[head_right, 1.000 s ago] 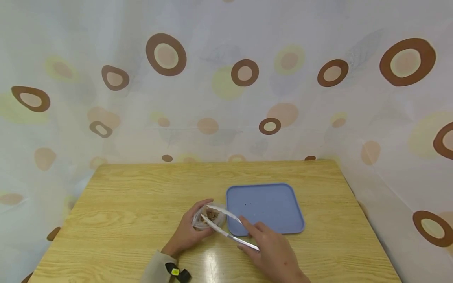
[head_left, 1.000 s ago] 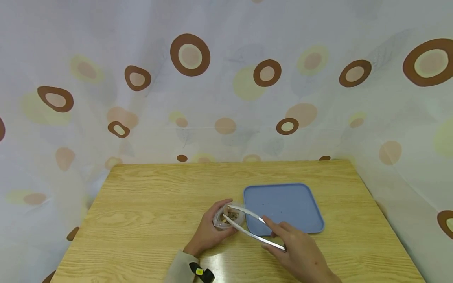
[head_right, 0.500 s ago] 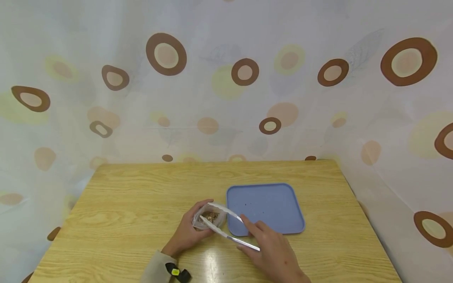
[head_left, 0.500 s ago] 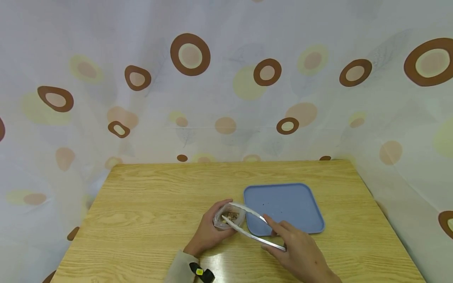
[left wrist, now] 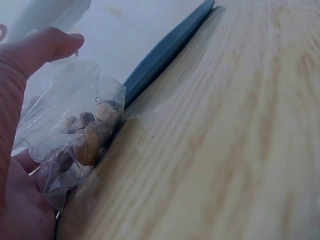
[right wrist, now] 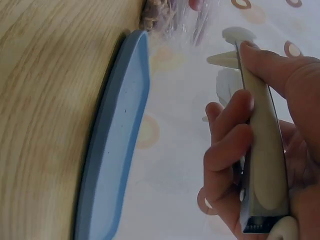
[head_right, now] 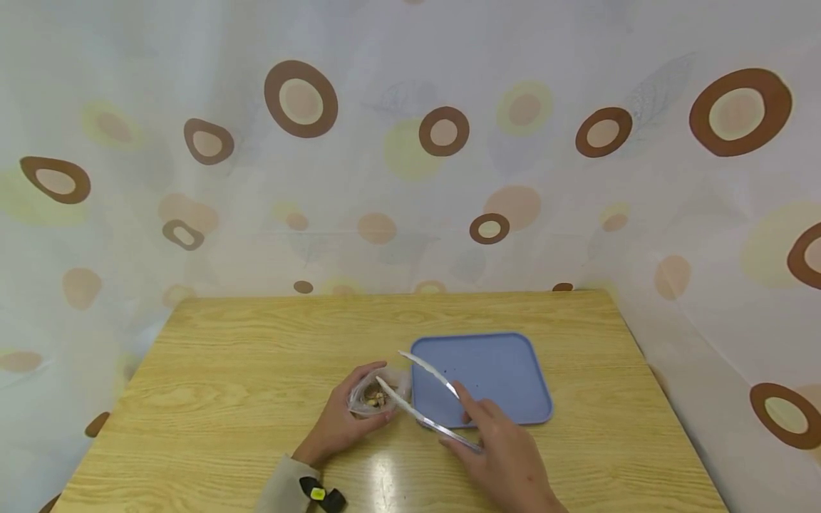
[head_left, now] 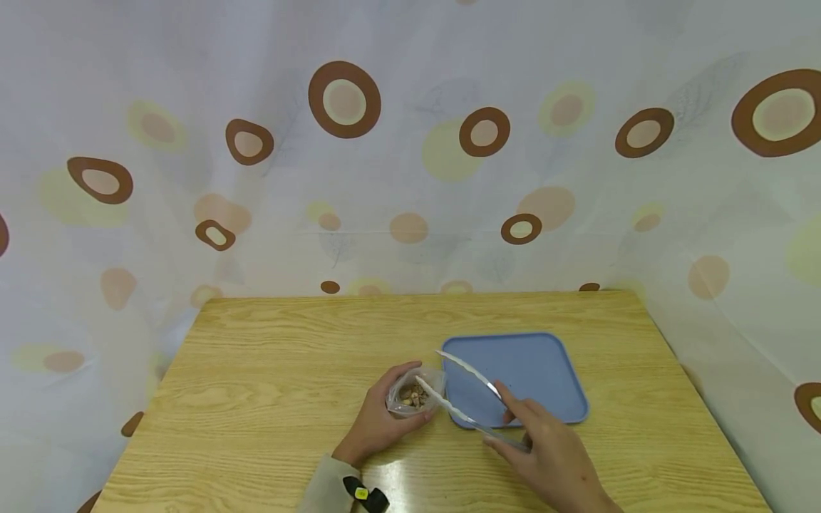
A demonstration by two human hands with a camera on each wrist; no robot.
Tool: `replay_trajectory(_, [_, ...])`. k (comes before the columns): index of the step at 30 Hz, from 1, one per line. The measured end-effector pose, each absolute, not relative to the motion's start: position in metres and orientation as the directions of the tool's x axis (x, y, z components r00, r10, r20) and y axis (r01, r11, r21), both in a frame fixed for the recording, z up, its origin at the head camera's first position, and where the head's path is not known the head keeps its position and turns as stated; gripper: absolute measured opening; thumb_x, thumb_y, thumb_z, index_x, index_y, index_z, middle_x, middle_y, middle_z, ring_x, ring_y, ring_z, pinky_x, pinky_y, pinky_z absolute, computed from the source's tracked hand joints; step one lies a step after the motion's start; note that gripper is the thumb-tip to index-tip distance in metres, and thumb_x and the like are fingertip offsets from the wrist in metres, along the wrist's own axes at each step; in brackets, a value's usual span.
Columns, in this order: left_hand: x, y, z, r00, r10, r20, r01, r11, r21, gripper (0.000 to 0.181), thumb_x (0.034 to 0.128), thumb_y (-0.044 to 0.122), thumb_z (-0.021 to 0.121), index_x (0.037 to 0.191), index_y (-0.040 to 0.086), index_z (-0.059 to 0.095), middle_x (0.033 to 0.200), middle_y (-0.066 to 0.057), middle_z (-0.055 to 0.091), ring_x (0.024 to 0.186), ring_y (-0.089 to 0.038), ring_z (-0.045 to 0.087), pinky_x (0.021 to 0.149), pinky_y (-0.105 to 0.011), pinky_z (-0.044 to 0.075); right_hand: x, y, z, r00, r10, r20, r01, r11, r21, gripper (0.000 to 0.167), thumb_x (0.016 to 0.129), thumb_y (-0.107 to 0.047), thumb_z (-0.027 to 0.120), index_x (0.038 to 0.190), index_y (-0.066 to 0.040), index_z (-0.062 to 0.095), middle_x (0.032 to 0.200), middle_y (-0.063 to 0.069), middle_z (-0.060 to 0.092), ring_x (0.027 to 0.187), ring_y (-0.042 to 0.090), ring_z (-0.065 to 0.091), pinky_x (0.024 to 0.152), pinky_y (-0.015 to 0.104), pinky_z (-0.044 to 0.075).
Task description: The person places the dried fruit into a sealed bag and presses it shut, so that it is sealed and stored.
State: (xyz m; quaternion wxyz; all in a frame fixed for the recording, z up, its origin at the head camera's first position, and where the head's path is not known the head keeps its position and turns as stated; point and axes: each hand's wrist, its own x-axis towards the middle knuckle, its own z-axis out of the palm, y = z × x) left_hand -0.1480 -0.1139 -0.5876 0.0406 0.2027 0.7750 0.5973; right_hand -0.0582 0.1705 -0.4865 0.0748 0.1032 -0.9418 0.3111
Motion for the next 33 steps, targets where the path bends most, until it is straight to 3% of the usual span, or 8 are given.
replay_trajectory(5, [-0.147, -0.114, -0.587, -0.917, 0.359, 0.175, 0.263, 0.213, 0.941, 0.08, 0.0887, 0.028, 0.092, 0.159, 0.022, 0.056, 0.151, 0.006, 0.065, 0.137, -0.021, 0.062, 0.114, -0.039, 0.049, -0.057, 0.175, -0.494, -0.983, -0.076, 0.167, -0.162, 0.784, -0.599, 0.096, 0.09, -0.029, 0.092, 0.169, -0.01, 0.041, 0.111, 0.004, 0.067, 0.071, -0.004, 0.042, 0.06, 0.021, 0.042])
replay_trajectory(9, [-0.147, -0.114, -0.587, -0.916, 0.363, 0.172, 0.26, 0.21, 0.942, 0.08, 0.0892, 0.028, 0.092, 0.16, 0.022, 0.055, 0.152, 0.006, 0.064, 0.138, -0.023, 0.062, 0.115, -0.041, 0.049, -0.054, 0.179, -0.5, -0.99, -0.034, 0.133, -0.109, 0.788, -0.606, 0.102, 0.091, -0.031, 0.092, 0.172, -0.01, 0.033, 0.114, 0.009, 0.065, 0.074, -0.002, 0.044, 0.062, 0.022, 0.043])
replay_trajectory(18, [-0.147, -0.114, -0.586, -0.921, 0.353, 0.168, 0.255, 0.219, 0.942, 0.08, 0.0884, 0.028, 0.092, 0.159, 0.021, 0.055, 0.151, 0.004, 0.065, 0.136, -0.022, 0.062, 0.113, -0.037, 0.048, -0.05, 0.196, -0.511, -0.991, 0.027, 0.131, -0.056, 0.804, -0.591, 0.106, 0.091, -0.031, 0.092, 0.174, -0.011, 0.029, 0.118, 0.011, 0.066, 0.075, -0.001, 0.047, 0.064, 0.023, 0.044])
replay_trajectory(27, [-0.148, -0.114, -0.585, -0.922, 0.356, 0.15, 0.241, 0.227, 0.944, 0.081, 0.0887, 0.028, 0.092, 0.16, 0.022, 0.055, 0.153, 0.004, 0.063, 0.136, -0.022, 0.061, 0.112, -0.037, 0.048, -0.048, 0.221, -0.515, -0.982, 0.087, 0.168, -0.021, 0.832, -0.555, 0.103, 0.09, -0.034, 0.092, 0.168, 0.001, 0.035, 0.117, 0.013, 0.066, 0.073, -0.001, 0.046, 0.061, 0.023, 0.041])
replay_trajectory(33, [-0.147, -0.114, -0.585, -0.924, 0.353, 0.146, 0.236, 0.226, 0.945, 0.081, 0.0884, 0.027, 0.092, 0.16, 0.021, 0.055, 0.151, 0.003, 0.064, 0.135, -0.021, 0.061, 0.111, -0.036, 0.048, -0.048, 0.239, -0.515, -0.99, 0.124, 0.067, 0.068, 0.838, -0.541, 0.107, 0.094, -0.045, 0.087, 0.17, 0.004, 0.029, 0.122, 0.018, 0.065, 0.079, 0.006, 0.056, 0.065, 0.026, 0.046])
